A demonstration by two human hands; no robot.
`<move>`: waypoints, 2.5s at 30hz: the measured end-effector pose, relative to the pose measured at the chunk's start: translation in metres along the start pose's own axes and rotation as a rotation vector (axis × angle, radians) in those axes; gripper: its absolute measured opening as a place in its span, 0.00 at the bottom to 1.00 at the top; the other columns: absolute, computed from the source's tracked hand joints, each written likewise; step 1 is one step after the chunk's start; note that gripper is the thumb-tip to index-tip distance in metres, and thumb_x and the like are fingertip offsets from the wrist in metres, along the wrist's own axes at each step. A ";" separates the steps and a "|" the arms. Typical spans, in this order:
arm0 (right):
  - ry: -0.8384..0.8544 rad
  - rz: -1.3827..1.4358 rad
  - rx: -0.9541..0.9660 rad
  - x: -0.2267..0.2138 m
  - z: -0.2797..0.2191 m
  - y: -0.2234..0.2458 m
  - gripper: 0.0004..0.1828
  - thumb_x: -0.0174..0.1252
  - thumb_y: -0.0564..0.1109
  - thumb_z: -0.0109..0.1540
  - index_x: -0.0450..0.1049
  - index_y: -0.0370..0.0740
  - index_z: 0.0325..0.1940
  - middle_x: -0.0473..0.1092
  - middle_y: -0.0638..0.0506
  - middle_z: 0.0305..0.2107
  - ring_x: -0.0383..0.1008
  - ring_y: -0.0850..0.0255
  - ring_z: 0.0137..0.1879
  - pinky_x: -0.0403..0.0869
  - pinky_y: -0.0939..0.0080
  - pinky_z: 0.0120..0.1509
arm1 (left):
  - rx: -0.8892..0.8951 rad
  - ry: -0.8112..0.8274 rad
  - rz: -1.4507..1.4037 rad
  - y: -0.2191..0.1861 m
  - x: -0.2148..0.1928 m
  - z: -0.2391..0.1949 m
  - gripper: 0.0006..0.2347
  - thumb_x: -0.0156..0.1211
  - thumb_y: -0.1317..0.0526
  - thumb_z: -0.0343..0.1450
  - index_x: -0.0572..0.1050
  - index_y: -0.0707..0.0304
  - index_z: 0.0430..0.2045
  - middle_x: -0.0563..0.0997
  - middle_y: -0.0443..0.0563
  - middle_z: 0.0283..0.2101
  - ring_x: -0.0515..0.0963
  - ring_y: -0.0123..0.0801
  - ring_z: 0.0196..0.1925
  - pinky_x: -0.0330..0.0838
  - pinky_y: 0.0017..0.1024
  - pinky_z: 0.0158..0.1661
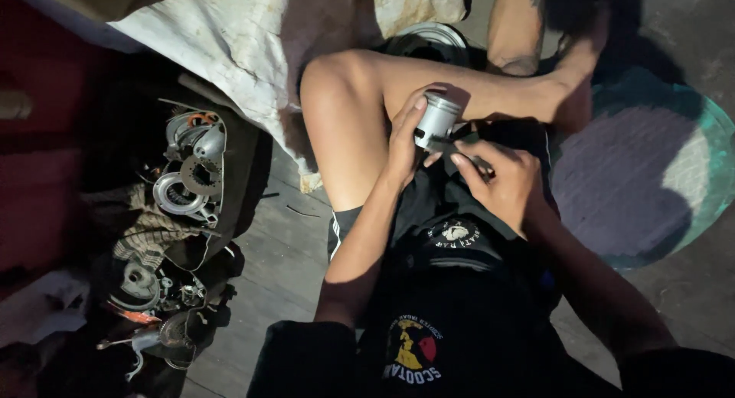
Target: Servicing a motorcycle piston by manipulating small components with a pick tool
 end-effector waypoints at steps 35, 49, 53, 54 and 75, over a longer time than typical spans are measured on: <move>-0.085 -0.016 0.074 -0.009 0.024 -0.019 0.04 0.66 0.48 0.62 0.82 0.48 0.38 0.81 0.48 0.28 0.83 0.45 0.37 0.79 0.45 0.40 | -0.366 -0.260 -0.181 -0.010 0.022 -0.009 0.23 0.58 0.41 0.69 0.73 0.63 0.43 0.77 0.56 0.29 0.74 0.36 0.18 0.63 0.25 0.05; -0.079 -0.071 0.086 -0.005 0.012 -0.014 0.07 0.67 0.55 0.60 0.81 0.54 0.36 0.80 0.51 0.24 0.83 0.48 0.33 0.80 0.46 0.37 | -0.342 -0.199 -0.124 0.008 0.003 -0.004 0.24 0.57 0.37 0.68 0.72 0.63 0.34 0.79 0.57 0.26 0.75 0.43 0.16 0.62 0.30 0.06; -0.085 -0.146 0.052 -0.010 0.022 -0.012 0.07 0.64 0.57 0.62 0.81 0.58 0.40 0.79 0.55 0.24 0.83 0.52 0.34 0.79 0.50 0.37 | -0.359 -0.276 -0.199 0.003 0.009 -0.010 0.24 0.60 0.39 0.67 0.72 0.64 0.39 0.80 0.59 0.32 0.80 0.44 0.23 0.68 0.30 0.09; -0.154 -0.220 0.046 -0.018 0.030 -0.013 0.06 0.63 0.56 0.64 0.81 0.60 0.43 0.79 0.56 0.25 0.83 0.54 0.34 0.79 0.52 0.37 | -0.391 -0.217 -0.196 -0.002 0.020 -0.017 0.26 0.57 0.37 0.68 0.72 0.66 0.38 0.78 0.62 0.30 0.78 0.45 0.20 0.62 0.30 0.06; -0.007 0.037 -0.009 -0.002 0.011 0.004 0.03 0.69 0.43 0.62 0.84 0.48 0.39 0.81 0.49 0.29 0.82 0.44 0.38 0.78 0.49 0.40 | -0.023 -0.102 -0.222 0.016 -0.011 0.008 0.21 0.56 0.46 0.74 0.72 0.57 0.57 0.75 0.66 0.36 0.64 0.39 0.12 0.59 0.27 0.02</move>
Point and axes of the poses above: each hand's wrist, its own z-axis towards the middle knuckle, its own x-axis out of the palm, y = z × x, the point moved 7 cm from there along z, towards the middle knuckle
